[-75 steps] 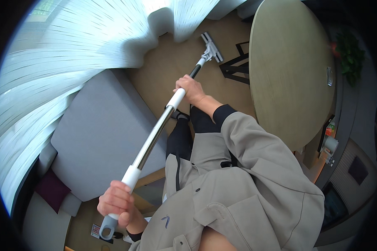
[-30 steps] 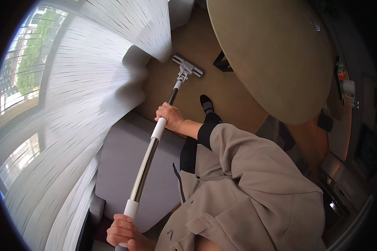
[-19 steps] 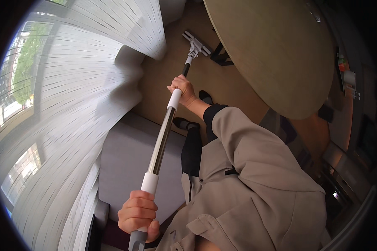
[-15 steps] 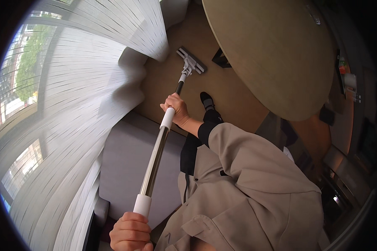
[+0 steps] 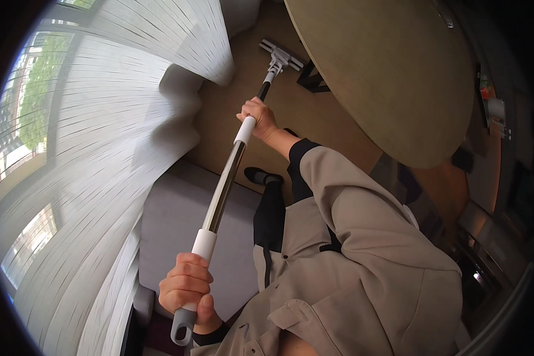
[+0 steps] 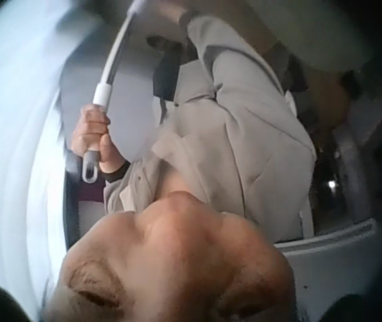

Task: Vacuuming the floor of a hotel room.

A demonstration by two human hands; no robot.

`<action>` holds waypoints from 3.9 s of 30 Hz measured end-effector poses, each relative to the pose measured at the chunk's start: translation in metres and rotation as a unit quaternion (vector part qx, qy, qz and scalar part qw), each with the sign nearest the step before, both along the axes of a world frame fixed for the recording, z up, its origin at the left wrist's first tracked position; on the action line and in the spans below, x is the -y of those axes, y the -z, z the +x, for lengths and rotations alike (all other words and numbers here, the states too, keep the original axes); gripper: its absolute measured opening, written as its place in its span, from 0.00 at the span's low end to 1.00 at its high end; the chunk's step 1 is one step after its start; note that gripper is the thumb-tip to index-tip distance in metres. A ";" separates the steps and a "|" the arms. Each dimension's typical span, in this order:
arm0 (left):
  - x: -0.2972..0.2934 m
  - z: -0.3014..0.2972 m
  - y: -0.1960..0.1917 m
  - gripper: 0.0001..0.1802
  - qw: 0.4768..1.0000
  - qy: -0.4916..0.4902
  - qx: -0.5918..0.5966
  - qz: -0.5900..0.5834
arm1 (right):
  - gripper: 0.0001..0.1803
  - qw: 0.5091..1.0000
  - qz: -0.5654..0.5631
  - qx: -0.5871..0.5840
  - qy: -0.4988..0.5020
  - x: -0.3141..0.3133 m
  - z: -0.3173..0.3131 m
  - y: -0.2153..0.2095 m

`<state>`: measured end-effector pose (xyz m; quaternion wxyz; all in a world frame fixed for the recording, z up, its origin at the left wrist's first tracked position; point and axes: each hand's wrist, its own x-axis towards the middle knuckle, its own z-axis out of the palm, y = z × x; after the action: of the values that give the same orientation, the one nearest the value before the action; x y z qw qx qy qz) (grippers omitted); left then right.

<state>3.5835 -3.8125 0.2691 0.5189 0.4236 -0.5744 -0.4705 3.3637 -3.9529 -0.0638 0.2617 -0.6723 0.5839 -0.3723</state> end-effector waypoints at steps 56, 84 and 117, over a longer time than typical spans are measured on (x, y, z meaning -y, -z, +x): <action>-0.009 0.056 -0.086 0.11 0.980 -0.164 -0.080 -0.081 | 0.44 0.924 -0.005 -0.377 0.059 -0.025 -0.183 -0.183; 0.002 0.058 -0.098 0.08 0.985 -0.117 -0.102 -0.081 | 0.45 0.935 0.009 -0.352 0.040 -0.045 -0.197 -0.195; 0.000 0.061 -0.092 0.11 0.974 -0.147 -0.144 -0.098 | 0.46 0.928 -0.013 -0.372 0.002 -0.051 -0.202 -0.188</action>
<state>3.6441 -3.8122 0.3606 0.6986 0.3785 -0.4686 -0.3861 3.1614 -3.9014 0.1245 0.0162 -0.7650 0.6353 -0.1039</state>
